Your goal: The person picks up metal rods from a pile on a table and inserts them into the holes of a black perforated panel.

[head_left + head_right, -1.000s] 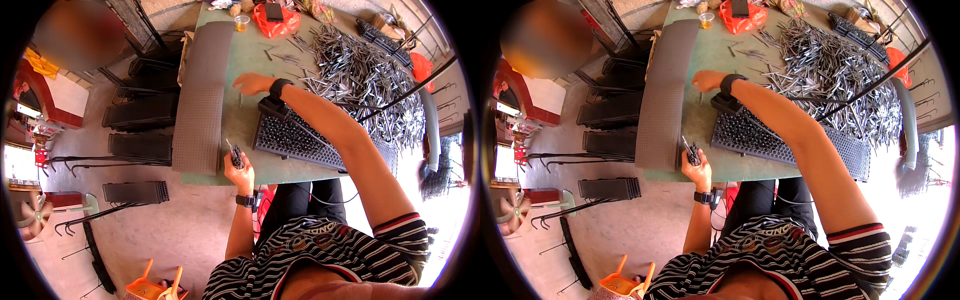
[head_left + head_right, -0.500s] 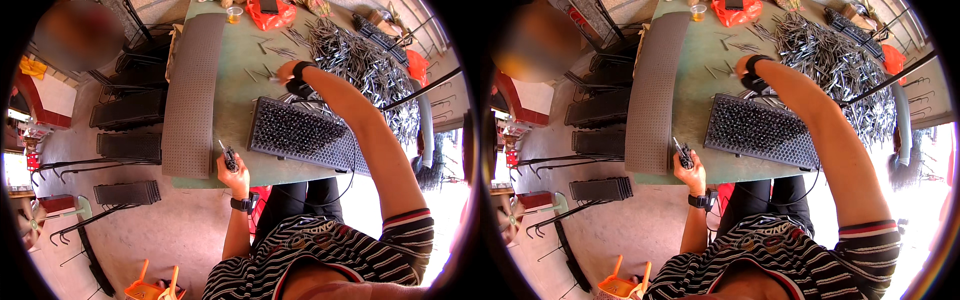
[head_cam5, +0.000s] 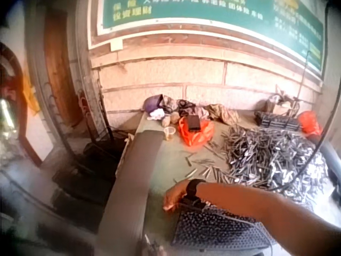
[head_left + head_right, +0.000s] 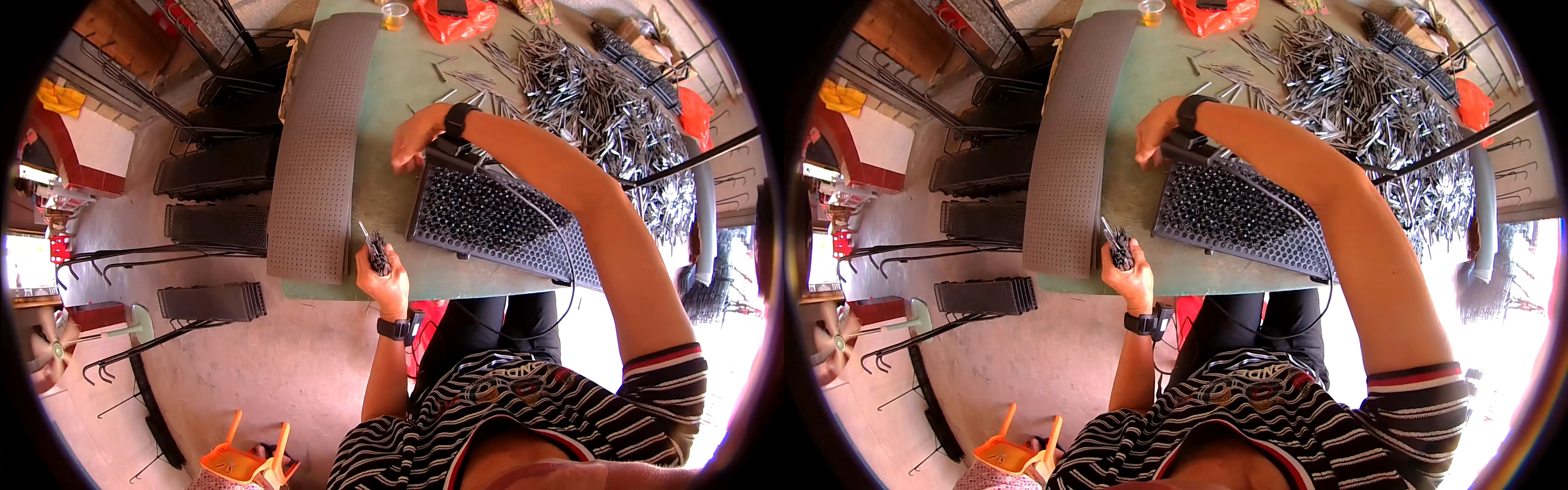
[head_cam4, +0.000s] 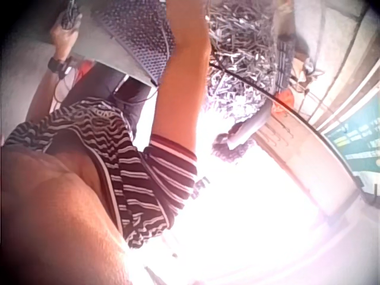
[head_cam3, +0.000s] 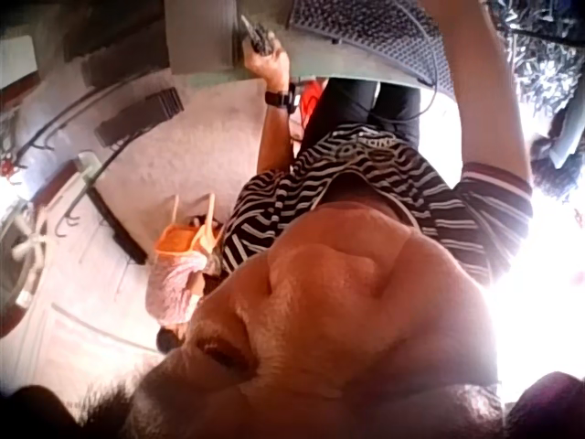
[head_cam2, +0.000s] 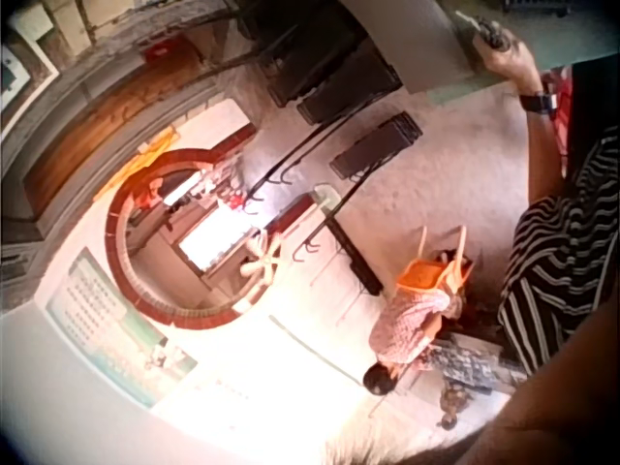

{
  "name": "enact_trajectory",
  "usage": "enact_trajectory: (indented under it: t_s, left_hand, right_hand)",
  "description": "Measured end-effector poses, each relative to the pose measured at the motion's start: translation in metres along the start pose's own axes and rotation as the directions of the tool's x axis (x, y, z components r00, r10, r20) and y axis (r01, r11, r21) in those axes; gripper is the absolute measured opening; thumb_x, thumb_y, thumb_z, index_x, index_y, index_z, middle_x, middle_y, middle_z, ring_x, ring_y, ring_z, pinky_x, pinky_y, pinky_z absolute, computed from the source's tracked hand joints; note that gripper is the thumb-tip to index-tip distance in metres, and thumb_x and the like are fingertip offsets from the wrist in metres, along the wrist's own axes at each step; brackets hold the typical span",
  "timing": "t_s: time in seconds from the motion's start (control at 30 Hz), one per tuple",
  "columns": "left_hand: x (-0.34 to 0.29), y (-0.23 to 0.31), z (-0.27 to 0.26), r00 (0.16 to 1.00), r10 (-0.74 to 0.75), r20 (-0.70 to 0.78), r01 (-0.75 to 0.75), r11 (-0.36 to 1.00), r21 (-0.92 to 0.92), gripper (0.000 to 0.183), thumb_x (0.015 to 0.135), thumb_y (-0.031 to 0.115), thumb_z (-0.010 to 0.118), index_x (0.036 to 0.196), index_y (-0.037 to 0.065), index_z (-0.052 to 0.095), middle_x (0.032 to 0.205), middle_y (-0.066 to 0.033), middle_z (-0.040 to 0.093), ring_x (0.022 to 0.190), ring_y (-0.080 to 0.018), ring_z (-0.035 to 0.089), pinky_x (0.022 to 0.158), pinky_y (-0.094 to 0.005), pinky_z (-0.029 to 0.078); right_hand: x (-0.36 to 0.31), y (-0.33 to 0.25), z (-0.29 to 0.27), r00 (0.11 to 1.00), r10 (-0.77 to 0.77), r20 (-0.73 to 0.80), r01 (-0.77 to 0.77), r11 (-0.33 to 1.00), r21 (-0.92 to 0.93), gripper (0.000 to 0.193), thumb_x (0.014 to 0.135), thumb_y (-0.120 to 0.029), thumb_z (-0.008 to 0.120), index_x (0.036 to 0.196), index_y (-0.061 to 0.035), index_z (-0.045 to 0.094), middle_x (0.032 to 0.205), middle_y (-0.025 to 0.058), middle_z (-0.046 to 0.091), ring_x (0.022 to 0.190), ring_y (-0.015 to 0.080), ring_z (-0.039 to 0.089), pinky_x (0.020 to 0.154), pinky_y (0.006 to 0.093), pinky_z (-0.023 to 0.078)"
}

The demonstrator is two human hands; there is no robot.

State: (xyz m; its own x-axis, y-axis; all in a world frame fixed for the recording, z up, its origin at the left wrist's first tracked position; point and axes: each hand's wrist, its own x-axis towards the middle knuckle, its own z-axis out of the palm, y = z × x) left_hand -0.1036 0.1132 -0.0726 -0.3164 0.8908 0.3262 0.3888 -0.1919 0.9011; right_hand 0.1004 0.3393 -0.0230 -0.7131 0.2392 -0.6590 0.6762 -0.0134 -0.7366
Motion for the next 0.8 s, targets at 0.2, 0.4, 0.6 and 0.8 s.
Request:
enact_trajectory:
  t_s: [0.2, 0.4, 0.6, 0.8]
  left_hand:
    - [0.0, 0.001, -0.002, 1.0, -0.02, 0.001, 0.02, 1.0, 0.015, 0.018, 0.074, 0.002, 0.066, 0.087, -0.005, 0.055, 0.07, -0.0108, 0.059, 0.057, -0.0193, 0.054, 0.058, -0.0302, 0.045]
    - [-0.002, -0.004, -0.001, 1.0, 0.01, -0.014, -0.01, 1.0, 0.008, 0.018, 0.075, 0.002, 0.066, 0.086, -0.005, 0.055, 0.07, -0.0109, 0.059, 0.058, -0.0194, 0.055, 0.058, -0.0305, 0.046]
    - [0.0, -0.003, 0.002, 0.999, 0.052, -0.004, -0.052, 0.997, 0.065, 0.019, 0.073, 0.004, 0.067, 0.086, -0.004, 0.056, 0.07, -0.0138, 0.06, 0.058, -0.0255, 0.057, 0.058, -0.0338, 0.046]
    - [0.0, -0.012, -0.002, 0.998, -0.048, -0.041, 0.049, 0.998, 0.027, 0.02, 0.071, 0.004, 0.067, 0.085, -0.003, 0.054, 0.069, -0.0163, 0.058, 0.06, -0.0318, 0.057, 0.058, -0.0385, 0.045]
  right_hand:
    - [0.029, -0.011, 0.0, 0.949, 0.102, 0.297, -0.055, 0.985, -0.164, 0.043, 0.088, -0.037, 0.051, 0.103, 0.0013, 0.063, 0.093, 0.0098, 0.065, 0.082, 0.0183, 0.058, 0.071, 0.0326, 0.047]
    - [-0.009, -0.001, 0.001, 0.953, 0.217, -0.212, -0.214, 0.976, 0.036, 0.035, 0.083, -0.031, 0.053, 0.09, 0.0005, 0.066, 0.084, 0.0128, 0.066, 0.071, 0.0208, 0.058, 0.063, 0.0356, 0.046]
    - [-0.091, 0.002, 0.001, 0.612, 0.285, -0.738, -0.721, 0.584, -0.373, 0.031, 0.063, -0.014, 0.057, 0.087, 0.0042, 0.061, 0.085, 0.021, 0.063, 0.077, 0.0365, 0.061, 0.056, 0.0454, 0.046]
    - [-0.185, -0.119, 0.118, 0.339, -0.434, -0.835, -0.488, 0.677, -0.551, 0.03, 0.086, -0.028, 0.054, 0.103, -0.0033, 0.059, 0.09, 0.0144, 0.063, 0.085, 0.0313, 0.06, 0.073, 0.0415, 0.046]
